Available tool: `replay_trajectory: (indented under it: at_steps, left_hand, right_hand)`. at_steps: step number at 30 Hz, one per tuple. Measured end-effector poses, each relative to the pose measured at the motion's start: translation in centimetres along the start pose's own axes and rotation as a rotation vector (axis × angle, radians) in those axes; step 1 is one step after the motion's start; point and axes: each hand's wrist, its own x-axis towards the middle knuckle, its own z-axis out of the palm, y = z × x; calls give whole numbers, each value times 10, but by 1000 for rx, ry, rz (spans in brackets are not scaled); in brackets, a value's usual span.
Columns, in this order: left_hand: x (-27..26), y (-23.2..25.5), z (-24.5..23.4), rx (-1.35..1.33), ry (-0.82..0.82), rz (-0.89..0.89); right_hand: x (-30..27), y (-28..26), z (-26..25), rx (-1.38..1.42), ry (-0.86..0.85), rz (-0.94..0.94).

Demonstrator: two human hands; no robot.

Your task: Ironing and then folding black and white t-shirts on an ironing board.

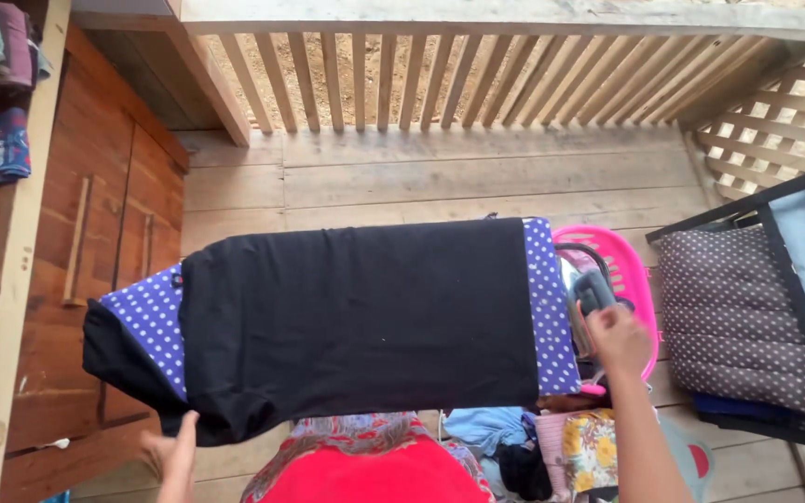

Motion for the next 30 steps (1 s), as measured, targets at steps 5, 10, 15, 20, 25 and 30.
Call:
replay_trajectory:
  at_steps: [5,10,15,20,25,30]
  left_hand:
    - [-59,76,44,521,312,982]
    - [-143,120,116,746,-89,1170]
    - [-149,97,160,900,-365,1000]
    - [-152,106,155,983,-421,957]
    - [-153,107,159,1028,-420,912]
    - [-159,112,161,1012,-408,883]
  right_hand:
    - [57,-2,-12,-169,164,29]
    - [77,-13,-2,-225,-68,299]
    - [83,-14,5,-256,-116,332]
    - [93,-10,0,-296,-217,200]
    - [82,-23,-9,-372,-233,183]
    - [96,6,5,-380,-176,138]
